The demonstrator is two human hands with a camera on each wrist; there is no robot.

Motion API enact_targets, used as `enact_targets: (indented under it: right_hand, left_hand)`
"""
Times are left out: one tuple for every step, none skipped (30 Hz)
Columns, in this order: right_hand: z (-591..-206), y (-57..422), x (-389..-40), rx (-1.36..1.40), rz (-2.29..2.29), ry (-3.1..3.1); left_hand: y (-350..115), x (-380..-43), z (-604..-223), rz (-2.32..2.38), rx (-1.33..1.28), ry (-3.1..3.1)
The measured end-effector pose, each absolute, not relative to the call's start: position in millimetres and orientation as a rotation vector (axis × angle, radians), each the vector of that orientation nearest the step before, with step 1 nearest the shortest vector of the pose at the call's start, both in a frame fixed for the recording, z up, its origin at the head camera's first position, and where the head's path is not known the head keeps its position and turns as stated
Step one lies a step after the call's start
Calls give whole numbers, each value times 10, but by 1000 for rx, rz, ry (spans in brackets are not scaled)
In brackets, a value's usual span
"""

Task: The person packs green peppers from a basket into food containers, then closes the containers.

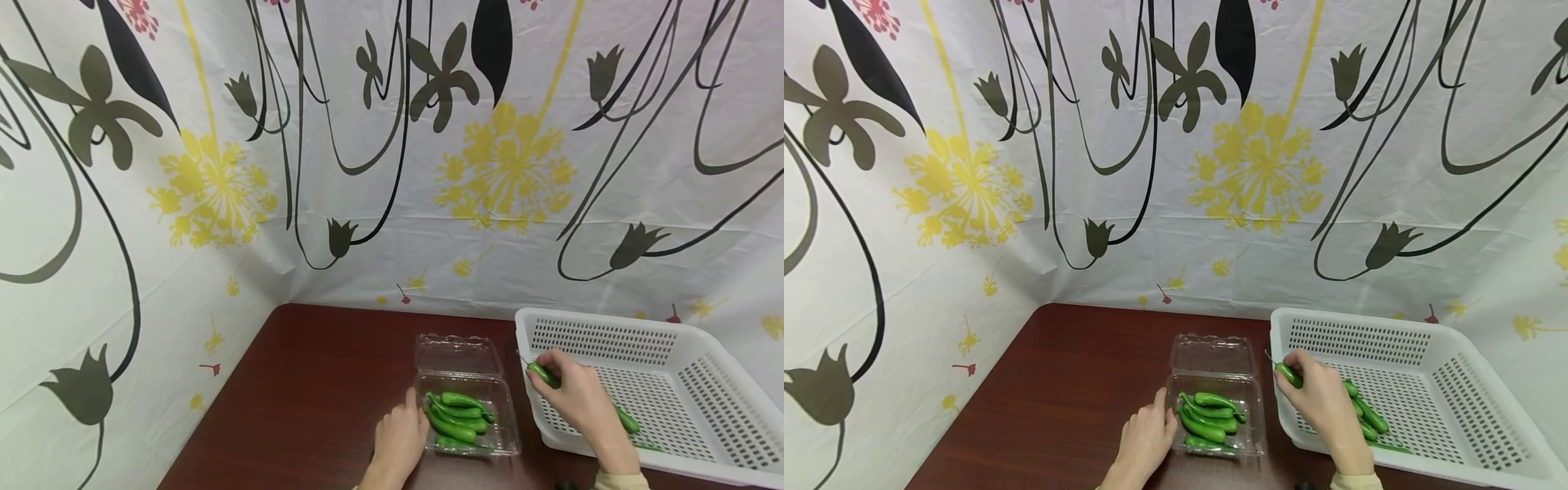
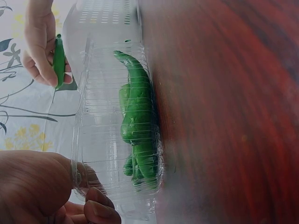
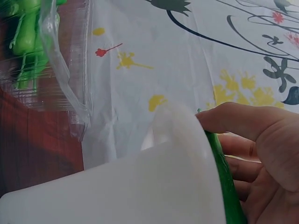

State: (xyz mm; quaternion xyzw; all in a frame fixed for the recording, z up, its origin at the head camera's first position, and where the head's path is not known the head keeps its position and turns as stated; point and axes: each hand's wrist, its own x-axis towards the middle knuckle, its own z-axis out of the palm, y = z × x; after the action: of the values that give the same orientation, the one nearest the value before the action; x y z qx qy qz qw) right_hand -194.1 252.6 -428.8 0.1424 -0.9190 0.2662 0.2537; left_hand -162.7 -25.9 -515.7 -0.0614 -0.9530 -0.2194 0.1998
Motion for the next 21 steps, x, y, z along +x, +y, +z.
enact_targets:
  right_hand:
    - [-4287,2521,-1940,398,717,-2489]
    - [-4285,2514,-1938,409,707,-2479]
    - [-4284,2510,-1937,419,695,-2473]
    - [-4283,2505,-1937,424,685,-2472]
    - [-4284,2501,-1938,428,676,-2472]
    - [-4284,2497,-1938,429,672,-2475]
    - [-4284,2491,-1935,426,672,-2483]
    - [-4283,2485,-1932,423,674,-2491]
    - [-4283,2479,-1930,420,676,-2501]
    - [-4281,2471,-1927,419,679,-2508]
    - [-4279,2463,-1924,422,680,-2510]
    - [-4277,2455,-1921,424,684,-2513]
    - [-4276,2448,-1918,429,684,-2513]
    - [-4276,2442,-1919,437,681,-2510]
    - [-4277,2437,-1921,444,677,-2504]
    - [-4278,2432,-1923,450,674,-2498]
    - [-4279,2427,-1925,456,677,-2495]
    - [-4282,2423,-1926,459,677,-2492]
    - [-4285,2419,-1926,461,679,-2490]
    - [-4286,2413,-1926,464,683,-2492]
    - [-4289,2408,-1925,464,685,-2497]
  left_hand:
    - [-259,-1628,-5158,-616,-172,-2665]
    - [-259,-1626,-5156,-616,-172,-2664]
    - [-258,-1626,-5155,-616,-172,-2665]
    - [-258,-1628,-5155,-615,-172,-2668]
    - [-258,-1630,-5156,-616,-171,-2669]
    - [-258,-1632,-5159,-616,-170,-2671]
    - [-258,-1635,-5158,-615,-170,-2669]
    - [-258,-1635,-5159,-612,-170,-2669]
    - [-258,-1635,-5160,-609,-169,-2669]
    - [-258,-1634,-5160,-608,-169,-2668]
    - [-258,-1634,-5160,-607,-169,-2666]
    - [-258,-1634,-5162,-606,-171,-2664]
    - [-257,-1633,-5161,-603,-173,-2659]
    - [-257,-1632,-5162,-602,-173,-2658]
    - [-256,-1631,-5162,-601,-173,-2657]
    - [-256,-1631,-5164,-600,-174,-2655]
    - [-256,-1630,-5164,-599,-173,-2656]
    - [-256,-1630,-5165,-599,-173,-2657]
    - [-257,-1629,-5163,-599,-171,-2659]
    - [-257,-1630,-5166,-601,-170,-2664]
    - [-258,-1629,-5167,-603,-169,-2667]
